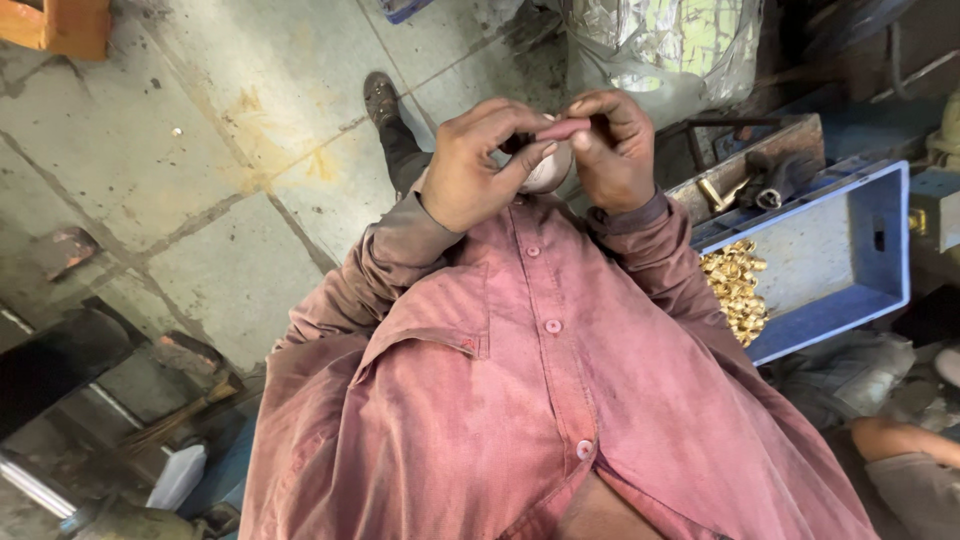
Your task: The person holds a small cylindrical metal part and rubs it with a white abrasive pad. They rotate the part and continue rubbing its surface while standing in a workshop with bins of similar parts nearby.
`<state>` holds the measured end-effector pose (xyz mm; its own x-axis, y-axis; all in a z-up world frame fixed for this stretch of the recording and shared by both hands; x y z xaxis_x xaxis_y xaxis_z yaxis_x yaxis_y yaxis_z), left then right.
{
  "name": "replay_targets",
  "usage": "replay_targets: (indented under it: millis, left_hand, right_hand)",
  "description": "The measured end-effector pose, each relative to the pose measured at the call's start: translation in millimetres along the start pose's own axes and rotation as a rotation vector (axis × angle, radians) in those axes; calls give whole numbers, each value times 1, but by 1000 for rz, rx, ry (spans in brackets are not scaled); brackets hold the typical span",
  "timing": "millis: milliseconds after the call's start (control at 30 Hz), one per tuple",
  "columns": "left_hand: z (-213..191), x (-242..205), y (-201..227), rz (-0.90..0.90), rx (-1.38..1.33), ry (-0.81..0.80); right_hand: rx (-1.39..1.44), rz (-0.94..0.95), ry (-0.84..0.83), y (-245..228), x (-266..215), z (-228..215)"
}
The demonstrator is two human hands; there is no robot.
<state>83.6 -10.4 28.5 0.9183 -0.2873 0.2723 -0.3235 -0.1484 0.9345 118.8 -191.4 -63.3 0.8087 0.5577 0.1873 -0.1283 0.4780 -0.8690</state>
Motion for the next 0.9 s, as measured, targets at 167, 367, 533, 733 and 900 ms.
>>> replay_targets:
  millis: [167, 367, 533, 733, 900]
  left_hand:
    - [2, 1, -15, -98, -29, 25]
    - [8, 3, -21, -87, -35, -45]
    - [-12, 9, -34, -3, -260, -40]
    - [14, 31, -76, -161, -634, 96]
    - [21, 35, -61, -79, -434, 151]
  right_hand:
    - [-50, 48, -125, -11, 5, 7]
    - [-302, 102, -74, -12, 0, 5]
    - [-378, 45, -28, -19, -1, 6]
    - [-545, 37, -82, -18, 7, 25]
    - [-415, 95, -43, -16, 1, 28]
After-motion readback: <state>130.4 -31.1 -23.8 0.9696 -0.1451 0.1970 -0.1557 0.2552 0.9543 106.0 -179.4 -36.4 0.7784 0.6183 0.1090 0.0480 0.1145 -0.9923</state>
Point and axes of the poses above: each hand's wrist, its own x-axis towards the middle knuckle, its own z-axis out of the palm, y = z × x, the point moved 8 cm from there along x, towards the middle knuckle, and after that the axes turned 13 degrees about -y, right-handed, at the moved point
